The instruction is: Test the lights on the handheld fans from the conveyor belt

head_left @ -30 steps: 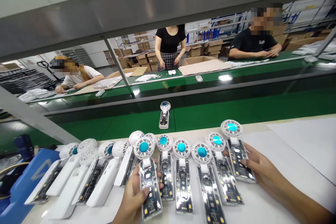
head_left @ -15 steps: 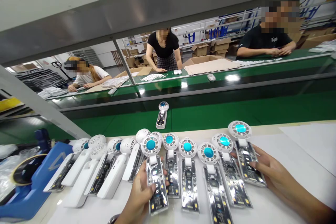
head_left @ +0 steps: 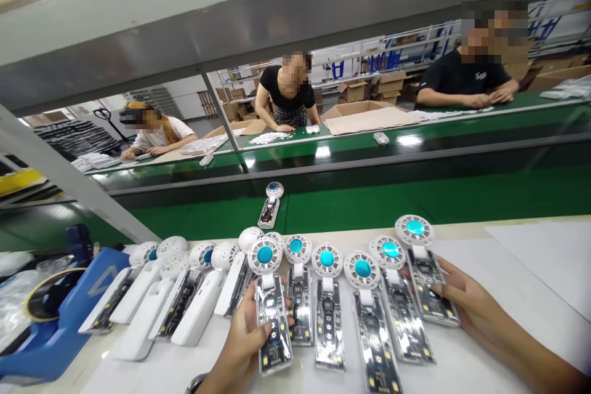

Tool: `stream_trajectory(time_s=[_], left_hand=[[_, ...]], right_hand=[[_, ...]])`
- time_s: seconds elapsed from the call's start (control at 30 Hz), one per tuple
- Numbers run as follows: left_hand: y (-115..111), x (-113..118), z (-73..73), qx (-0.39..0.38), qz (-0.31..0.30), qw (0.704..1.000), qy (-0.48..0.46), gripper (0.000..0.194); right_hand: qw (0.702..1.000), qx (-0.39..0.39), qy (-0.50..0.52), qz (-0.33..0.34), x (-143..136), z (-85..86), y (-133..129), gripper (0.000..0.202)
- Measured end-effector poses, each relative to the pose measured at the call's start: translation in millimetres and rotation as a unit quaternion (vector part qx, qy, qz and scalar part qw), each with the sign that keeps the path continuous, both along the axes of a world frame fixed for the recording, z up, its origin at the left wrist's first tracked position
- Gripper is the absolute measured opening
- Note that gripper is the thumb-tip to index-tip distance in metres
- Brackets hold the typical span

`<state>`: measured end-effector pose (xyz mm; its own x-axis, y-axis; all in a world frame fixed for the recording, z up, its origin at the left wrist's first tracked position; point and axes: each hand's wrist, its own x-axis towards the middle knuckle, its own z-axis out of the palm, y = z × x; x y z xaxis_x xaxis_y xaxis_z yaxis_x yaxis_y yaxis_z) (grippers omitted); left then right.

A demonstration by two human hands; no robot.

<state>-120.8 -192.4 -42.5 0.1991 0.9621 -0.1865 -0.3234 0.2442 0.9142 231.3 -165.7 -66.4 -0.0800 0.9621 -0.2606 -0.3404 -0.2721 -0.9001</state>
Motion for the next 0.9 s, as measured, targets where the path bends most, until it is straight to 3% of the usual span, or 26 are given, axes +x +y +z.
stream_trajectory(time_s=[0.2,0.37,0.47,0.6,0.7,0.8,0.9], left_hand=[[0.2,5.6,7.1,0.028,-0.009,1.000,0.002,0.075],[-2.9,23.2,19.4,0.033,0.001,0.999,-0.004,0.074],[-0.9,45.2,33.5,0.014,-0.052,0.999,0.001,0.071],[9.3,96.8,58.1,-0.001,-0.118,0.993,0.023,0.052],[17.7,151.5,67.6,-0.050,-0.191,0.980,0.035,0.051],[27.5,207.6,63.9,0.009,-0.222,0.973,0.056,0.051],[42.4,248.6,52.5,0.108,-0.184,0.973,0.093,0.050]], right_hand=[[1.000,0.018,0.024,0.006,-1.6,-0.3,0.3,0.066],[0.997,0.025,0.076,-0.006,-3.8,9.5,-9.3,0.065],[0.996,0.021,0.088,-0.022,-0.6,19.5,-16.0,0.064],[0.993,0.023,0.114,-0.037,8.4,32.6,-28.3,0.041],[0.985,0.065,0.158,-0.027,15.3,37.6,-39.4,0.051],[0.989,0.035,0.140,-0.030,23.2,37.3,-47.0,0.060],[0.992,-0.041,0.069,-0.100,35.1,31.8,-48.6,0.059]])
